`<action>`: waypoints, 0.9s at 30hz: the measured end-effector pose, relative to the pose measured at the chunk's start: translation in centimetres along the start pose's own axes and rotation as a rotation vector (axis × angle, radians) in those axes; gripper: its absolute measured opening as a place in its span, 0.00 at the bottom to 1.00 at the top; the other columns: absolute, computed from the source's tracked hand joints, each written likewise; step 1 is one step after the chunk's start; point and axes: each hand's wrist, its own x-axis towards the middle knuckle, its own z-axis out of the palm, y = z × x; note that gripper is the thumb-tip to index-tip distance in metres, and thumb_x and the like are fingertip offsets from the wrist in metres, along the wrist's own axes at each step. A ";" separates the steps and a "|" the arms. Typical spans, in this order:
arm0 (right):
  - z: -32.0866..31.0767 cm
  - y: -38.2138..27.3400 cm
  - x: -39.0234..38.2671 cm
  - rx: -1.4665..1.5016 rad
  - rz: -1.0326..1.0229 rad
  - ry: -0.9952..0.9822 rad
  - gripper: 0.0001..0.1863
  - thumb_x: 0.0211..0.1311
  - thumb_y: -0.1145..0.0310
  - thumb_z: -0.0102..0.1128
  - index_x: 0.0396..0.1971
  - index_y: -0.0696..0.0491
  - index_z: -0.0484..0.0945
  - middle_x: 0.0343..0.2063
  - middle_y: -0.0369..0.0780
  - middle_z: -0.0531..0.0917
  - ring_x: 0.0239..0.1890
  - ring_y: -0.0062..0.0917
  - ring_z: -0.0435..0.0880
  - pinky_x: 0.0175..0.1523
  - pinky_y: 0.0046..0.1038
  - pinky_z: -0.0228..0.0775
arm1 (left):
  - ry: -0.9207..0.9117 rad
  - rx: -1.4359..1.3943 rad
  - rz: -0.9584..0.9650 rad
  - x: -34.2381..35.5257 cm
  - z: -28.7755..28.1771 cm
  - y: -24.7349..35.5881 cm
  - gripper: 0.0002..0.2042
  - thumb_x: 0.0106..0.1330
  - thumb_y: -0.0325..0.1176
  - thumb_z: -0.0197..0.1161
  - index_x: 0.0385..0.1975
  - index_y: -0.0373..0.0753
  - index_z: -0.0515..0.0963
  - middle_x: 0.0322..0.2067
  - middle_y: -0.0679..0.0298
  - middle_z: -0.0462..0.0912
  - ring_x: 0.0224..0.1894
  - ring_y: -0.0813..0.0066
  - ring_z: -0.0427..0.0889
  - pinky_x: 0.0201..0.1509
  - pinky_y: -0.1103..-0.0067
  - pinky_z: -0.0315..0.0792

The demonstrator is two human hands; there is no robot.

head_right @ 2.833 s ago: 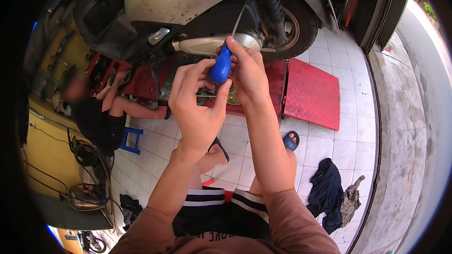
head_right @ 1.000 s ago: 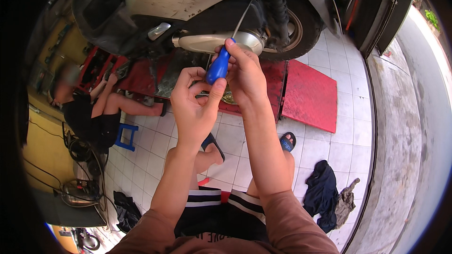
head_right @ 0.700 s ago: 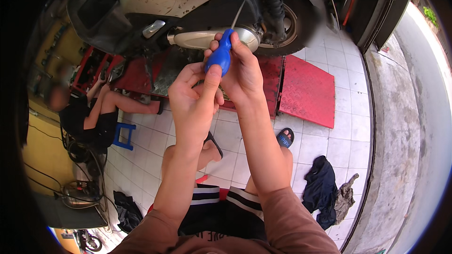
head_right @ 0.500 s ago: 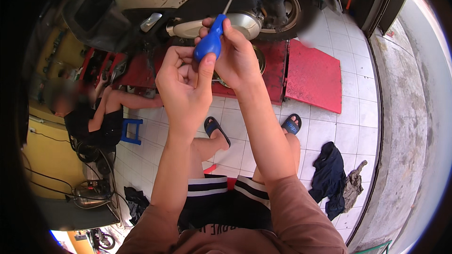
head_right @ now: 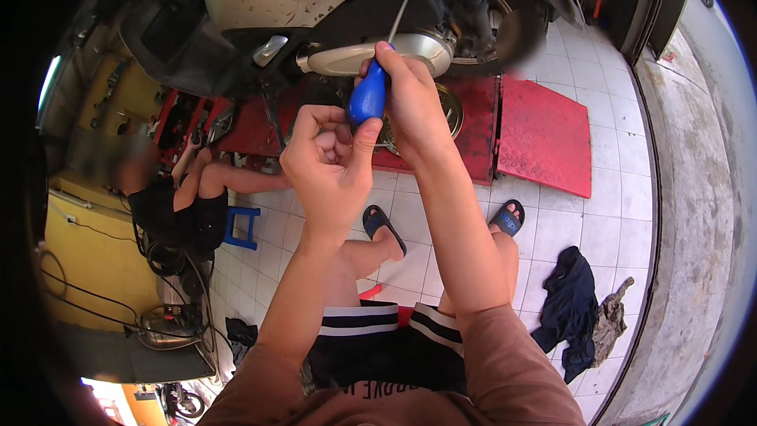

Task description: The person uses a blue-handled screwdriver to repeatedly tighten and loosen a bolt on the underside of a white motorcycle. The person is seated on a red plastic stool in a tiled workshop while performing the task.

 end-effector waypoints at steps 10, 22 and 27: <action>-0.9 0.9 0.9 0.319 0.033 -0.199 0.19 0.72 0.55 0.44 0.32 0.57 0.71 0.26 0.40 0.77 0.27 0.22 0.75 0.35 0.23 0.71 | -0.269 -1.315 -0.813 0.4 0.7 1.5 0.23 0.71 0.53 0.52 0.37 0.33 0.75 0.22 0.67 0.74 0.14 0.87 0.58 0.17 0.89 0.51; -0.1 1.8 0.3 0.613 0.177 -0.361 0.16 0.70 0.55 0.49 0.36 0.54 0.69 0.30 0.39 0.74 0.37 0.30 0.73 0.45 0.28 0.71 | -0.031 -0.389 -0.262 0.5 0.0 1.0 0.11 0.64 0.33 0.66 0.30 0.29 0.79 0.21 0.64 0.81 0.16 0.84 0.75 0.17 0.89 0.61; -2.4 1.1 -2.5 0.346 0.215 -0.211 0.10 0.68 0.64 0.53 0.33 0.54 0.67 0.26 0.36 0.71 0.32 0.24 0.72 0.38 0.24 0.69 | -0.456 0.075 -0.240 0.0 -2.2 2.1 0.11 0.61 0.32 0.68 0.30 0.28 0.79 0.20 0.63 0.82 0.19 0.84 0.78 0.23 0.84 0.70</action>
